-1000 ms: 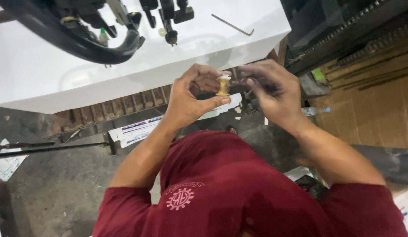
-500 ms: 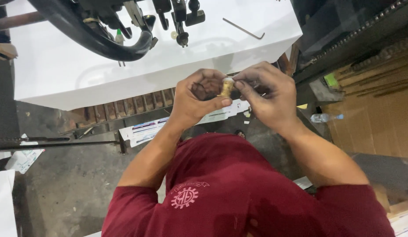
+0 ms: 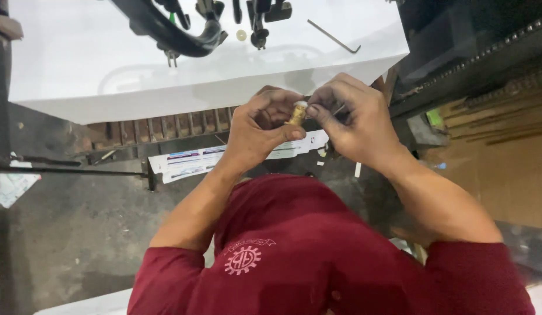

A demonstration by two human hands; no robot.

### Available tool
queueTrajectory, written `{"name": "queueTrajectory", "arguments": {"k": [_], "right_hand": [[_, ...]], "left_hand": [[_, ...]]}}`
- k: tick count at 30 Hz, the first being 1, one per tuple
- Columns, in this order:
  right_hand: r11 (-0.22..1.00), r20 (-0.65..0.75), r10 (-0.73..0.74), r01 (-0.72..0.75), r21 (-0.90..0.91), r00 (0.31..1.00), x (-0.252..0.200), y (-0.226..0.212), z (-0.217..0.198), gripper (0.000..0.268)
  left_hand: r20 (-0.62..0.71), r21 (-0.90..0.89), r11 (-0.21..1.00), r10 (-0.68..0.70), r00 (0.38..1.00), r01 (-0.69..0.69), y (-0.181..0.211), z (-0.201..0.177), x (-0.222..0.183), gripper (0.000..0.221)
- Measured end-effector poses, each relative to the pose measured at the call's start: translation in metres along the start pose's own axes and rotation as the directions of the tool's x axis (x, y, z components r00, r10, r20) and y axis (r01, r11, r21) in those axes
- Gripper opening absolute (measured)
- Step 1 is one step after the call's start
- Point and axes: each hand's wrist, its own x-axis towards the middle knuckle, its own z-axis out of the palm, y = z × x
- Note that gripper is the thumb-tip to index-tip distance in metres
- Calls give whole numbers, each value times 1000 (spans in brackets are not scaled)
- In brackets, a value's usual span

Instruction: Adjusting and cleaning components of a large printing machine.

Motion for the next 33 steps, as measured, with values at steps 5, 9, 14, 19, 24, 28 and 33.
{"name": "queueTrajectory", "arguments": {"k": [5, 9, 14, 19, 24, 28, 33], "right_hand": [[929, 296, 300, -349, 127, 907, 11, 0, 12, 11], [911, 418, 235, -349, 220, 878, 17, 10, 39, 14], [886, 607, 90, -342, 313, 790, 27, 14, 78, 11], [957, 660, -198, -3, 291, 725, 34, -33, 92, 7], [901, 736, -240, -139, 412, 633, 21, -74, 116, 6], [787, 764, -265, -325, 524, 589, 11, -106, 154, 10], [772, 789, -290, -355, 528, 542, 3, -144, 208, 10]], "left_hand": [[-23, -167, 976, -144, 989, 138, 0, -8, -22, 49], [-196, -311, 944, -175, 965, 108, -10, -15, -54, 46], [-484, -173, 985, -90, 870, 5, -8, -6, -107, 50], [-706, -156, 979, -19, 708, -129, 3, 30, -155, 51], [-826, -33, 979, 87, 557, -201, 21, 43, -203, 52], [-829, -6, 951, 167, 534, -308, 36, 25, -251, 49], [-851, -1, 952, 160, 500, -306, 47, -3, -306, 46]]}}
